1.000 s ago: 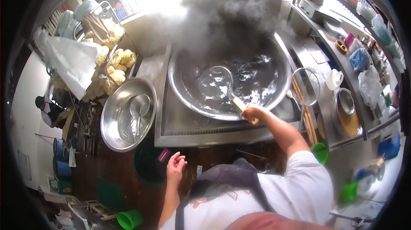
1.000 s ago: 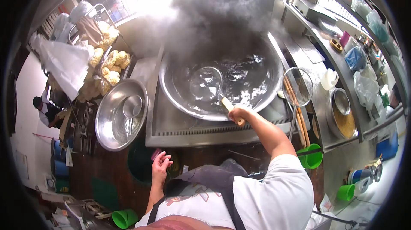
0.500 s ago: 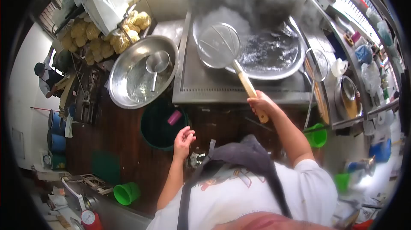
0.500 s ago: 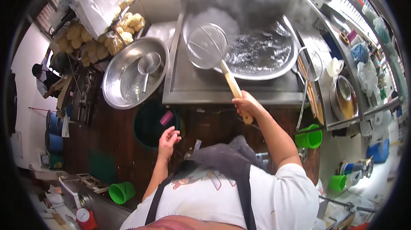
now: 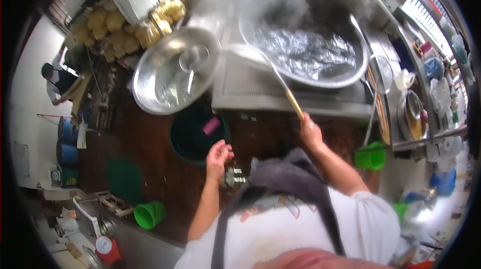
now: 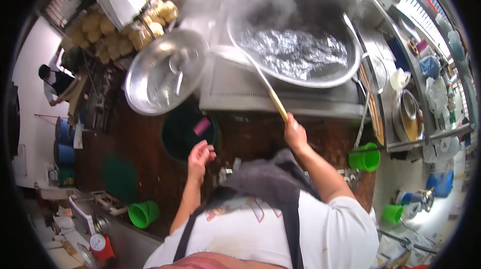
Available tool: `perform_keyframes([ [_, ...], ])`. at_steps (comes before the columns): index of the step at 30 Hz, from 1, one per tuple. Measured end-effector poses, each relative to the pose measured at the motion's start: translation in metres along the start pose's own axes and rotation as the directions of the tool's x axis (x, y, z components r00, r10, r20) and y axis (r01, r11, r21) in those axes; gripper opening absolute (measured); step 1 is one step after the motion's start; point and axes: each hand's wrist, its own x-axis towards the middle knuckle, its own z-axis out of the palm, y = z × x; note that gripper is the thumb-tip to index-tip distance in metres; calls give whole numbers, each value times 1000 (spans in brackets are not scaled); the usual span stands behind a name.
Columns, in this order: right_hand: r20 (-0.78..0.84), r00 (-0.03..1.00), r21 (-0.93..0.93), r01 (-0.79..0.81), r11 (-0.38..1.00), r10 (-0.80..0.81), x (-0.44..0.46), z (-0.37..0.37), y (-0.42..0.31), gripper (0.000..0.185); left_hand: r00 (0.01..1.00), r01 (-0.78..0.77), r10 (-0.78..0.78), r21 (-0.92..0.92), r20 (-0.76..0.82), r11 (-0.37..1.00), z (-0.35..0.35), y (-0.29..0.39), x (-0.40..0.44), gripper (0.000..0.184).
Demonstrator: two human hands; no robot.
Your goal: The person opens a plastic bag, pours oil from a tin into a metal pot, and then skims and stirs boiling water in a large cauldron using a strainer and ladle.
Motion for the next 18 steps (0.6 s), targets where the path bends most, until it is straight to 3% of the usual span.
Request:
perform_keyframes([
  [1,-47,998,-14,32,999,-32,-4,16,13,26,1000,4,-4,2,7,1000,-2,-7,5,38],
  [4,244,966,-134,-49,990,81,-2,39,41,25,999,-27,27,-12,47,1000,13,-7,20,36],
  [6,224,970,-41,-88,995,95,17,26,29,27,998,-20,20,-4,54,1000,29,1,32,36],
  [11,114,987,205,-135,969,113,94,-37,33,34,997,47,-46,-4,60,999,73,17,70,37],
  [15,-28,964,238,-251,938,265,188,-78,103,35,998,46,-47,26,30,999,120,28,107,37],
  [16,-101,963,285,-213,934,251,217,-91,128,37,998,58,-59,29,22,998,133,33,113,37],
  [18,-215,941,198,-222,955,263,273,-98,198,39,997,78,-78,29,2,997,158,40,132,37],
])
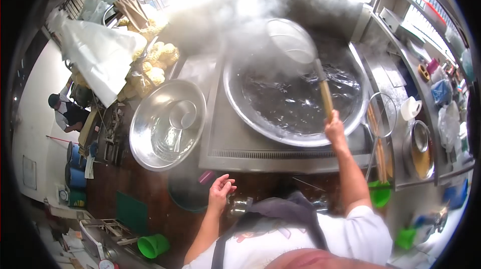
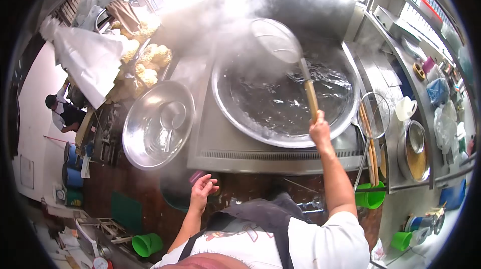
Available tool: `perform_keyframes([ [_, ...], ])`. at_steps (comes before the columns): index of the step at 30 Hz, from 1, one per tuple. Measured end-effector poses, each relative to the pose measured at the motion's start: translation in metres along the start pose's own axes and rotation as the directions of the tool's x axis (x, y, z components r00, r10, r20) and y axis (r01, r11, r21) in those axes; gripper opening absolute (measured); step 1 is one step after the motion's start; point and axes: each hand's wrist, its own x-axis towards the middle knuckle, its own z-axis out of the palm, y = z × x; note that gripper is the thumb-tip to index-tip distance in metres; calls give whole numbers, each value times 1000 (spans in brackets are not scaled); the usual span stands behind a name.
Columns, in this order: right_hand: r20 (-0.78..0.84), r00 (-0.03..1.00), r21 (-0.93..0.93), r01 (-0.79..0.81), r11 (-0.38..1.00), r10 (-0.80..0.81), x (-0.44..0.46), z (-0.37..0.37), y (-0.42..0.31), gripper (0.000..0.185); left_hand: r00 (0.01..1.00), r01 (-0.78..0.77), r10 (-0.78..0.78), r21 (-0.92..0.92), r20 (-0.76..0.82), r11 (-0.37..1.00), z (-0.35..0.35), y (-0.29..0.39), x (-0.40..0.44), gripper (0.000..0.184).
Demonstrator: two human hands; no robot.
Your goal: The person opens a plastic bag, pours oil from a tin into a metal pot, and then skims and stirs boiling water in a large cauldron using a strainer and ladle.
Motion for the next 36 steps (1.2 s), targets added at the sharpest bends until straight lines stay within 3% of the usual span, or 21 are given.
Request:
perform_keyframes([
  [2,-77,996,-197,-53,979,39,70,-7,47,41,999,10,-10,15,-34,1000,21,4,17,36],
  [6,-76,984,-410,-177,895,159,191,-19,119,27,995,7,-1,59,-104,998,46,3,41,35],
  [9,-37,951,-503,-284,816,308,259,-7,154,27,986,69,-56,78,-159,995,63,6,44,35],
  [12,23,889,-523,-378,763,457,302,19,162,31,969,136,-113,97,-219,986,75,4,43,36],
  [16,219,877,-492,-280,824,428,349,85,185,40,958,171,-145,86,-246,982,85,-4,46,36],
  [20,397,850,-436,-157,886,346,353,127,142,34,961,158,-132,92,-243,983,94,-2,49,37],
  [21,350,868,-404,-198,893,351,344,141,137,31,961,156,-130,91,-243,983,95,-4,48,38],
  [23,458,757,-329,-344,879,467,322,114,76,23,962,157,-132,90,-237,983,95,-7,48,38],
  [25,507,711,-287,-394,873,488,302,102,41,21,964,147,-125,76,-233,986,95,-10,46,38],
  [27,562,717,-295,-293,910,413,286,105,39,22,969,133,-117,63,-219,989,94,-13,43,39],
  [30,688,589,-442,-125,888,425,262,86,8,27,976,105,-89,74,-199,992,91,-16,38,39],
  [31,685,617,-479,-20,878,388,249,87,7,20,980,90,-78,59,-181,994,90,-16,36,38],
  [34,721,590,-409,-61,910,364,205,79,1,21,987,55,-45,56,-155,997,79,-21,27,38],
  [36,842,506,-303,158,940,186,185,97,35,20,991,34,-27,50,-130,998,72,-21,18,38],
])
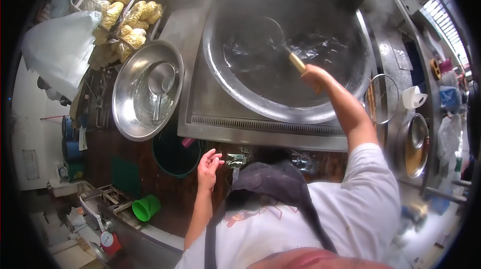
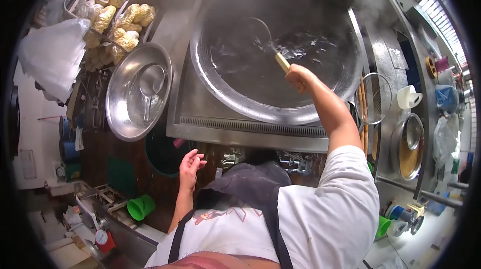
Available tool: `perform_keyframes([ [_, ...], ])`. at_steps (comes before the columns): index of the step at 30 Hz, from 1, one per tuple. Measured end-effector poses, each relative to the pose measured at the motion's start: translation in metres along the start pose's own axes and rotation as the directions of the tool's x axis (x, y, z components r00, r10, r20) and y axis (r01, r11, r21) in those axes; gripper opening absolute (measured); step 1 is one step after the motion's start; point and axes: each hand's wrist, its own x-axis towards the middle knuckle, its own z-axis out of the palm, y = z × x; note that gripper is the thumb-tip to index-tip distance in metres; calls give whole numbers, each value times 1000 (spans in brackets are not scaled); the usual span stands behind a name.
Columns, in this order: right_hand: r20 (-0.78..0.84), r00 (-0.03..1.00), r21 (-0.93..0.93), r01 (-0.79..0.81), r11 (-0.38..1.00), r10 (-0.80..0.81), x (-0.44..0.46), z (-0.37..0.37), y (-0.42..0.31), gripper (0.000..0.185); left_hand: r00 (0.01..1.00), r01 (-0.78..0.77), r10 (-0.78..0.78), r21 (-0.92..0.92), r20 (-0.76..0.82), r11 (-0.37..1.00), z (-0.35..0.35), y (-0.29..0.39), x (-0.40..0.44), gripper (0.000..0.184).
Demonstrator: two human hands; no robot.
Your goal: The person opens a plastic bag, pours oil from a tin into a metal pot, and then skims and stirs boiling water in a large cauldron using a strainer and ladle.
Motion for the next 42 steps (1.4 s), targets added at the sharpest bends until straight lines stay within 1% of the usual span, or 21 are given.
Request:
perform_keyframes([
  [1,-34,995,83,-88,993,91,-29,5,-16,19,1000,-12,12,-3,11,1000,-6,1,-4,38],
  [3,34,998,81,49,996,-52,-53,31,-15,14,999,-12,13,-38,34,999,-17,2,-15,37],
  [4,76,997,245,-15,969,-4,-71,42,-21,9,999,-11,14,-55,44,998,-24,3,-20,37],
  [5,119,992,398,-89,913,45,-92,53,-31,9,998,-24,27,-44,57,999,-31,4,-27,36],
  [8,163,985,718,-83,691,-50,-138,97,-38,15,991,-85,86,-18,104,996,-62,-4,-44,39],
  [9,194,979,778,-117,617,-59,-147,114,-41,15,988,-102,103,-18,118,995,-75,-9,-49,39],
  [12,137,989,865,-95,492,-50,-211,146,-76,16,981,-138,138,-12,136,990,-109,-13,-71,38],
  [13,79,995,861,-34,507,-67,-227,159,-86,17,981,-138,140,-18,136,990,-120,-17,-78,37],
  [16,12,1000,878,-19,479,18,-291,187,-131,20,978,-133,135,-22,159,991,-153,-34,-95,37],
  [18,-49,996,842,4,540,69,-314,211,-149,22,975,-109,113,-30,192,994,-170,-44,-103,37],
  [20,-91,992,848,33,529,84,-341,232,-167,21,973,-78,87,-47,213,996,-180,-52,-114,37],
  [23,-173,972,815,50,577,160,-388,251,-200,21,970,-48,63,-69,236,996,-188,-56,-121,36],
  [26,-278,938,702,50,710,208,-407,283,-210,27,962,-14,28,-52,273,999,-186,-55,-125,36],
  [27,-348,913,611,50,790,211,-410,296,-211,33,956,-28,39,-43,291,999,-185,-55,-125,36],
  [28,-554,827,327,109,939,97,-389,329,-190,41,954,-36,47,-43,296,998,-183,-56,-125,36],
  [30,-636,771,117,95,989,1,-361,372,-164,45,949,-51,61,-41,308,998,-178,-56,-122,35],
  [31,-624,781,23,69,997,-40,-347,388,-148,45,946,-58,67,-39,318,998,-176,-56,-121,36],
  [34,-563,816,-108,86,990,-132,-336,383,-139,41,940,-71,84,-51,331,996,-165,-52,-122,36],
  [35,-593,791,-124,94,988,-150,-346,372,-151,39,941,-67,76,-38,331,997,-161,-51,-122,37],
  [39,-649,748,8,191,982,-140,-336,380,-140,39,955,-27,27,-6,297,1000,-142,-55,-118,37],
  [42,-538,832,-51,128,990,-135,-297,394,-103,39,959,-32,26,15,284,999,-116,-59,-111,37],
])
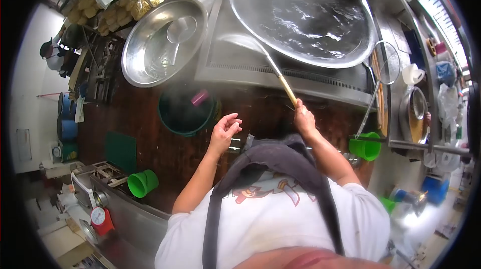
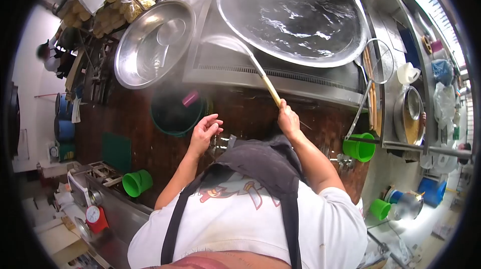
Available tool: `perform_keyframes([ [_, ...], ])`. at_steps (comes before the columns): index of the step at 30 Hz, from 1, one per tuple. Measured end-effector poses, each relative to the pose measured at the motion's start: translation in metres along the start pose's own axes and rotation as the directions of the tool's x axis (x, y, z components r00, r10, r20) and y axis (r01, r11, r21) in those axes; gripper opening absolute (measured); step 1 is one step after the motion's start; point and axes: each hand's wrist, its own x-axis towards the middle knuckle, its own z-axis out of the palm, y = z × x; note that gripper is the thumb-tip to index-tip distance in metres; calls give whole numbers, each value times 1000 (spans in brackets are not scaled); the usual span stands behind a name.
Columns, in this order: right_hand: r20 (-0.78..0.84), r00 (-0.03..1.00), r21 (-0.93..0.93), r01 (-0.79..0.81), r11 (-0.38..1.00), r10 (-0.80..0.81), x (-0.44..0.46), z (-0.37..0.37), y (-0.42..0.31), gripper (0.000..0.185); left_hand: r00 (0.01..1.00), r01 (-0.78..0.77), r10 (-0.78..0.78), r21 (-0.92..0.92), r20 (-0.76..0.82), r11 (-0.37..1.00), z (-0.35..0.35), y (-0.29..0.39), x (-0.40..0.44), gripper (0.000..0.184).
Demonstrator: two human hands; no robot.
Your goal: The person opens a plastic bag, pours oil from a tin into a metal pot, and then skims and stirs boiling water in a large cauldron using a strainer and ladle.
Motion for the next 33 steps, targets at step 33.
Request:
perform_keyframes([
  [33,567,787,-618,211,757,243,314,-185,350,26,972,81,-73,28,-224,996,174,36,78,38],
])
